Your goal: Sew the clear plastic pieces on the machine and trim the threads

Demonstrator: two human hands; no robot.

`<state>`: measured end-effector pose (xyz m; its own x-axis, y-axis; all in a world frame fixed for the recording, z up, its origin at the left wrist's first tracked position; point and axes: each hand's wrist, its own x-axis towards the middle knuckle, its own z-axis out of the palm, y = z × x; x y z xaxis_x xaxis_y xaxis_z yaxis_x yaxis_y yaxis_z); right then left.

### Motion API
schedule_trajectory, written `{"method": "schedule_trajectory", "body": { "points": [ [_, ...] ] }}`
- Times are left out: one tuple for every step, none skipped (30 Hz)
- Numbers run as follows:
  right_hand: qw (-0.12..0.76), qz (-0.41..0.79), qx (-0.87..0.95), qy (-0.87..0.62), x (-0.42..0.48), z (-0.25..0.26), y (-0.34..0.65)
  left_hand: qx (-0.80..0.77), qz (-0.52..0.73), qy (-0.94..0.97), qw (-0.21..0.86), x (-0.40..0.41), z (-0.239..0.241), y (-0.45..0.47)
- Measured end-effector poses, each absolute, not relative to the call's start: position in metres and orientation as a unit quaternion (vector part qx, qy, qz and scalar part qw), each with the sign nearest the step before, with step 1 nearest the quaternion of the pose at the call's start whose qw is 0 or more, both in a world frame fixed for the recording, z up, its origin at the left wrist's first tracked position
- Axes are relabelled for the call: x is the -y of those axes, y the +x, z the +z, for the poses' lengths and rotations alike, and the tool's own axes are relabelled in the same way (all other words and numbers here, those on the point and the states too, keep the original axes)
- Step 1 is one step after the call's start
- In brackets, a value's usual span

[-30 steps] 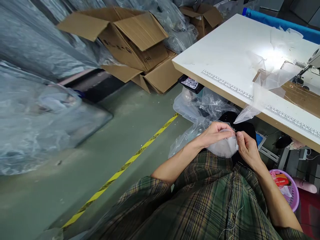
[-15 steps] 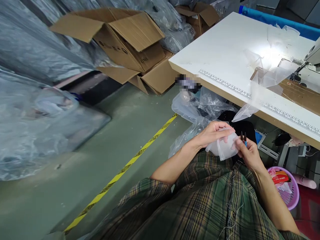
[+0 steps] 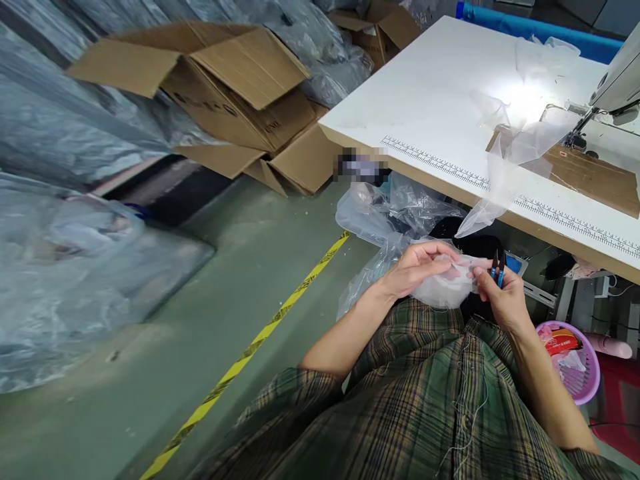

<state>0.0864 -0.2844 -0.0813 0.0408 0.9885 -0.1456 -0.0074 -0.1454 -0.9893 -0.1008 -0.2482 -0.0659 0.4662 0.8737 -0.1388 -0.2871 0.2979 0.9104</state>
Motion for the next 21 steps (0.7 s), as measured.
{"method": "schedule_trajectory", "body": {
  "points": [
    [0.477, 0.513, 0.466, -0.540, 0.284, -0.079, 0.088, -0.309, 0.377, 0.439, 0.754, 0.248, -0.065, -0.101],
    [0.478, 0.500, 0.485, -0.535, 0.284, -0.075, 0.089, -0.294, 0.359, 0.432, 0.774, 0.247, -0.063, -0.102],
    [0.476, 0.485, 0.507, -0.530, 0.284, -0.072, 0.090, -0.288, 0.342, 0.421, 0.789, 0.245, -0.062, -0.101],
    [0.473, 0.470, 0.530, -0.524, 0.284, -0.068, 0.090, -0.291, 0.329, 0.411, 0.799, 0.243, -0.060, -0.100],
    [0.470, 0.453, 0.552, -0.518, 0.285, -0.064, 0.090, -0.301, 0.321, 0.406, 0.801, 0.241, -0.059, -0.098],
    [0.468, 0.435, 0.573, -0.514, 0.285, -0.060, 0.090, -0.313, 0.318, 0.407, 0.797, 0.238, -0.057, -0.096],
    [0.465, 0.418, 0.591, -0.510, 0.285, -0.057, 0.090, -0.322, 0.317, 0.416, 0.789, 0.235, -0.055, -0.094],
    [0.462, 0.401, 0.604, -0.510, 0.285, -0.055, 0.089, -0.327, 0.317, 0.431, 0.779, 0.233, -0.052, -0.093],
    [0.460, 0.385, 0.613, -0.514, 0.285, -0.054, 0.088, -0.327, 0.316, 0.449, 0.769, 0.230, -0.050, -0.093],
    [0.460, 0.369, 0.618, -0.519, 0.285, -0.053, 0.088, -0.325, 0.313, 0.469, 0.759, 0.227, -0.046, -0.093],
    [0.462, 0.355, 0.621, -0.525, 0.285, -0.052, 0.088, -0.320, 0.303, 0.492, 0.751, 0.225, -0.043, -0.094],
    [0.463, 0.345, 0.623, -0.529, 0.285, -0.052, 0.088, -0.315, 0.288, 0.515, 0.744, 0.222, -0.039, -0.095],
    [0.463, 0.338, 0.625, -0.530, 0.285, -0.052, 0.088, -0.312, 0.274, 0.537, 0.734, 0.220, -0.035, -0.097],
    [0.462, 0.335, 0.627, -0.530, 0.285, -0.051, 0.088, -0.311, 0.261, 0.559, 0.723, 0.218, -0.031, -0.099],
    [0.461, 0.335, 0.630, -0.528, 0.285, -0.051, 0.089, -0.313, 0.251, 0.579, 0.710, 0.217, -0.028, -0.101],
    [0.460, 0.335, 0.633, -0.525, 0.285, -0.050, 0.089, -0.316, 0.242, 0.598, 0.696, 0.215, -0.026, -0.102],
    [0.460, 0.337, 0.635, -0.521, 0.285, -0.049, 0.089, -0.320, 0.234, 0.614, 0.682, 0.214, -0.024, -0.104],
    [0.460, 0.337, 0.638, -0.518, 0.285, -0.048, 0.089, -0.322, 0.226, 0.628, 0.671, 0.212, -0.023, -0.105],
    [0.461, 0.336, 0.640, -0.515, 0.286, -0.048, 0.089, -0.322, 0.219, 0.638, 0.664, 0.211, -0.023, -0.106],
    [0.461, 0.335, 0.643, -0.512, 0.286, -0.047, 0.089, -0.320, 0.213, 0.645, 0.660, 0.210, -0.024, -0.107],
    [0.462, 0.334, 0.645, -0.509, 0.287, -0.047, 0.089, -0.317, 0.209, 0.648, 0.660, 0.210, -0.024, -0.108]
  ]
}}
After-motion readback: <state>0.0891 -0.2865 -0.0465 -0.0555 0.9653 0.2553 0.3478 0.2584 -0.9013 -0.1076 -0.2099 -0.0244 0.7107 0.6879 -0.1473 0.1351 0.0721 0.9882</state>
